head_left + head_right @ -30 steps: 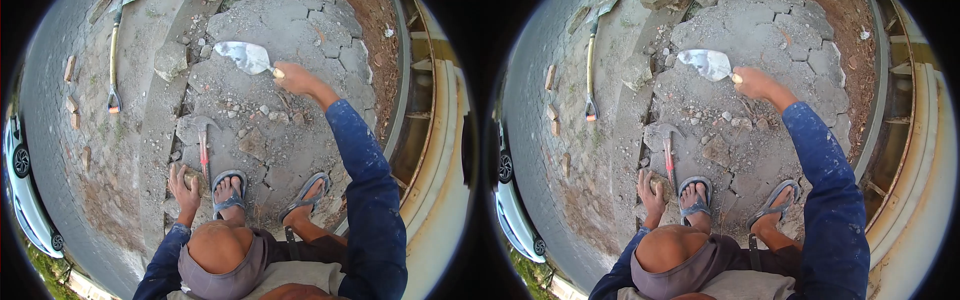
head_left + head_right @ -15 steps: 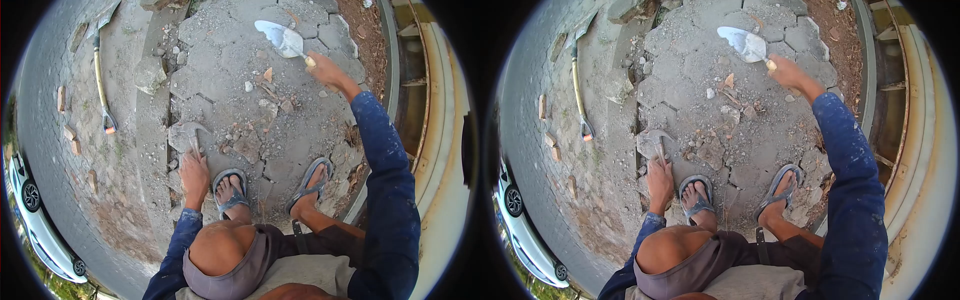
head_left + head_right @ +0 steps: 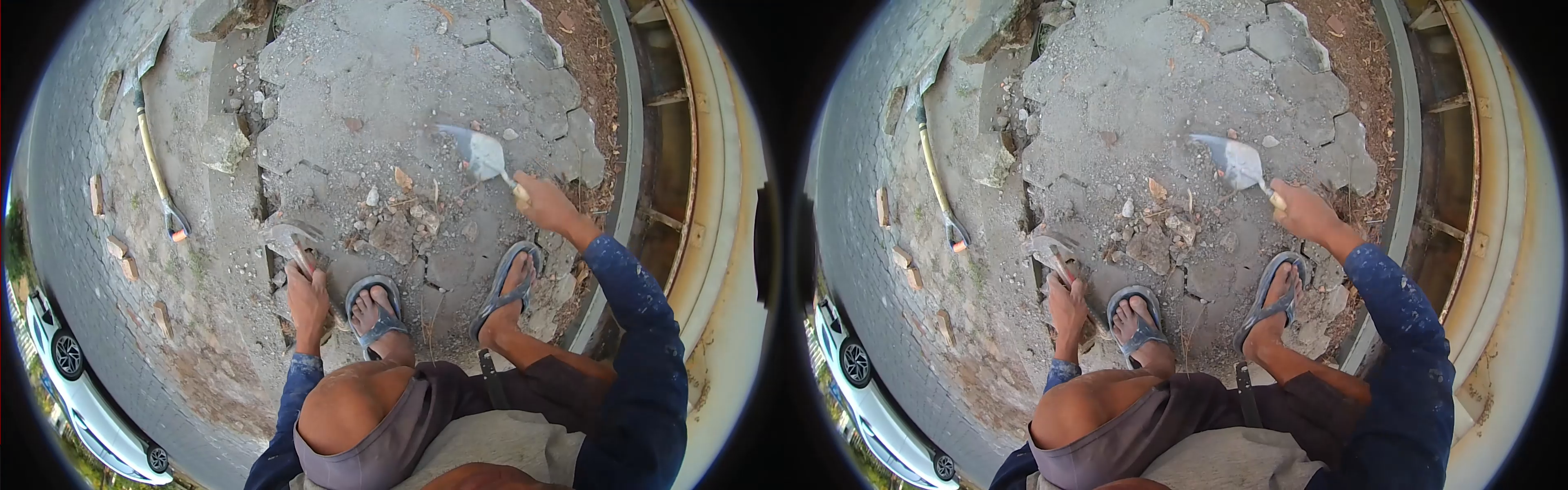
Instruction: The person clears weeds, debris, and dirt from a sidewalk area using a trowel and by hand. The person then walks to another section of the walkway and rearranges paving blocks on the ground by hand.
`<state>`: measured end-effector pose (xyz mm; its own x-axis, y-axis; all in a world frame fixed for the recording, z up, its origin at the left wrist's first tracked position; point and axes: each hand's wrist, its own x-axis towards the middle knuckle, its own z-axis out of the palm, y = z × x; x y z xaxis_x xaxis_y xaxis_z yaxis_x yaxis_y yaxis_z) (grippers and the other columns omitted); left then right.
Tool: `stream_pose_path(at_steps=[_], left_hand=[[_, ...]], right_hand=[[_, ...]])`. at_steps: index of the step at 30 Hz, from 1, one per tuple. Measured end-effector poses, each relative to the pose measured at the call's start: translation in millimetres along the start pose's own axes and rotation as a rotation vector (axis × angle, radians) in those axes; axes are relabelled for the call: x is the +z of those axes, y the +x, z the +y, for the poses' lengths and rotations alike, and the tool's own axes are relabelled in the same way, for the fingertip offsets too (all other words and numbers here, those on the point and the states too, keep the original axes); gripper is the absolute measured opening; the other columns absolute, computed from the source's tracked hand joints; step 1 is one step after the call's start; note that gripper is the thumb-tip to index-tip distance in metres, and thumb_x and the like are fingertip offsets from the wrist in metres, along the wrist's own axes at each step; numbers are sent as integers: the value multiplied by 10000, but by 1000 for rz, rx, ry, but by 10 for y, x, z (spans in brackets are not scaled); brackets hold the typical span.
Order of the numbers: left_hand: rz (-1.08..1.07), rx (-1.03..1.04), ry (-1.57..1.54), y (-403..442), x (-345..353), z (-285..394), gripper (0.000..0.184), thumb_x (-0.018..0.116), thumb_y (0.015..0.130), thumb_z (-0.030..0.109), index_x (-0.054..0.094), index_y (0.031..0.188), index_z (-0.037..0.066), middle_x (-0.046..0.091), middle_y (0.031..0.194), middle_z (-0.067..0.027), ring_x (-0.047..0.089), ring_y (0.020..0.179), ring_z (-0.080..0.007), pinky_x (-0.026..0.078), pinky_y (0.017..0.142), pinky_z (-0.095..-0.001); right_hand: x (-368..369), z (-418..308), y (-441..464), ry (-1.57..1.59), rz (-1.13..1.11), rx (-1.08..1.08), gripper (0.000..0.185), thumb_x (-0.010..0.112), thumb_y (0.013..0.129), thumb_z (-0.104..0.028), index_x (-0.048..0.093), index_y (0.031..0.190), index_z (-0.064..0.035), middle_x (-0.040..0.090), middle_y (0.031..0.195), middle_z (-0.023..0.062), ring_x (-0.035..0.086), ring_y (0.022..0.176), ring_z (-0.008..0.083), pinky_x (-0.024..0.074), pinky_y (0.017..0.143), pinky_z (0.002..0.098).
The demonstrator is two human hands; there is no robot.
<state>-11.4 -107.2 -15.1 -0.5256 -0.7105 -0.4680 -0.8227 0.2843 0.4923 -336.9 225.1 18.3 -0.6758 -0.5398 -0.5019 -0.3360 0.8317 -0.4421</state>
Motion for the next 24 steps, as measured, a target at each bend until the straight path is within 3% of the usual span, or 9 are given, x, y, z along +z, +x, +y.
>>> stream_pose_path(at_steps=[2, 4, 9, 11, 14, 16, 18, 21, 24], left_hand=[[25, 5, 63, -24, -13, -132, 306, 554, 856, 186, 481, 1055, -35, 601, 919, -278, 591, 850, -454, 450, 752, -491], [53, 1, 132, -14, -9, -211, 320, 562, 871, 202, 464, 1066, -31, 606, 897, -276, 601, 842, -452, 463, 740, -486], [32, -38, 121, 42, 3, -11, 352, 568, 923, 271, 494, 1083, -34, 601, 955, -272, 582, 885, -453, 438, 767, -497], [39, -20, 159, 59, 85, -28, 349, 563, 928, 267, 493, 1092, -33, 592, 987, -270, 579, 909, -446, 437, 777, -492], [29, -21, 225, 103, 150, 13, 347, 554, 938, 260, 491, 1119, -29, 573, 1033, -264, 569, 962, -430, 437, 800, -479], [-4, -52, 242, 137, 205, 58, 349, 549, 943, 258, 489, 1135, -28, 563, 1047, -261, 562, 990, -422, 436, 811, -471], [32, 7, 306, 142, 229, 20, 355, 557, 939, 241, 489, 1158, -29, 545, 1074, -252, 550, 1025, -411, 437, 837, -454], [58, -37, 351, 41, 218, 64, 412, 588, 917, 222, 474, 1213, -41, 533, 1107, -236, 540, 1050, -402, 439, 858, -451], [142, -20, 373, -401, -129, 382, 471, 617, 896, 194, 456, 1277, -31, 523, 1148, -220, 541, 1049, -388, 444, 879, -442]], right_hand=[[-5, -242, -282, -259, -349, -120, 349, 612, 810, -193, 468, 1115, -104, 619, 823, 230, 610, 839, 440, 463, 724, 534], [-44, -255, -220, -296, -410, -182, 348, 605, 805, -183, 469, 1115, -102, 628, 828, 234, 611, 841, 446, 462, 725, 538], [-248, -372, 1022, -30, 179, -151, 337, 613, 809, -161, 490, 1102, -49, 643, 902, 247, 617, 845, 452, 493, 702, 505], [-425, -837, 1470, 141, 1, 70, 366, 619, 803, -158, 501, 1121, -18, 652, 928, 243, 627, 869, 440, 503, 712, 484], [-287, -1143, 1718, 100, -36, -68, 376, 628, 794, -156, 514, 1126, -19, 656, 937, 236, 642, 872, 414, 508, 730, 478], [-121, -1023, 1600, -99, -171, -392, 369, 605, 796, -132, 514, 1144, -51, 652, 931, 237, 647, 873, 410, 509, 740, 491], [-41, -1092, 1065, -350, -387, -266, 348, 580, 808, -106, 511, 1149, -104, 654, 919, 218, 649, 879, 406, 508, 733, 507], [14, -973, 570, -419, -534, -361, 335, 563, 825, -98, 499, 1150, -142, 657, 925, 202, 648, 881, 408, 504, 724, 521], [-69, -983, 420, -394, -383, -339, 318, 580, 834, -133, 490, 1139, -147, 659, 908, 198, 646, 869, 416, 502, 714, 531]])
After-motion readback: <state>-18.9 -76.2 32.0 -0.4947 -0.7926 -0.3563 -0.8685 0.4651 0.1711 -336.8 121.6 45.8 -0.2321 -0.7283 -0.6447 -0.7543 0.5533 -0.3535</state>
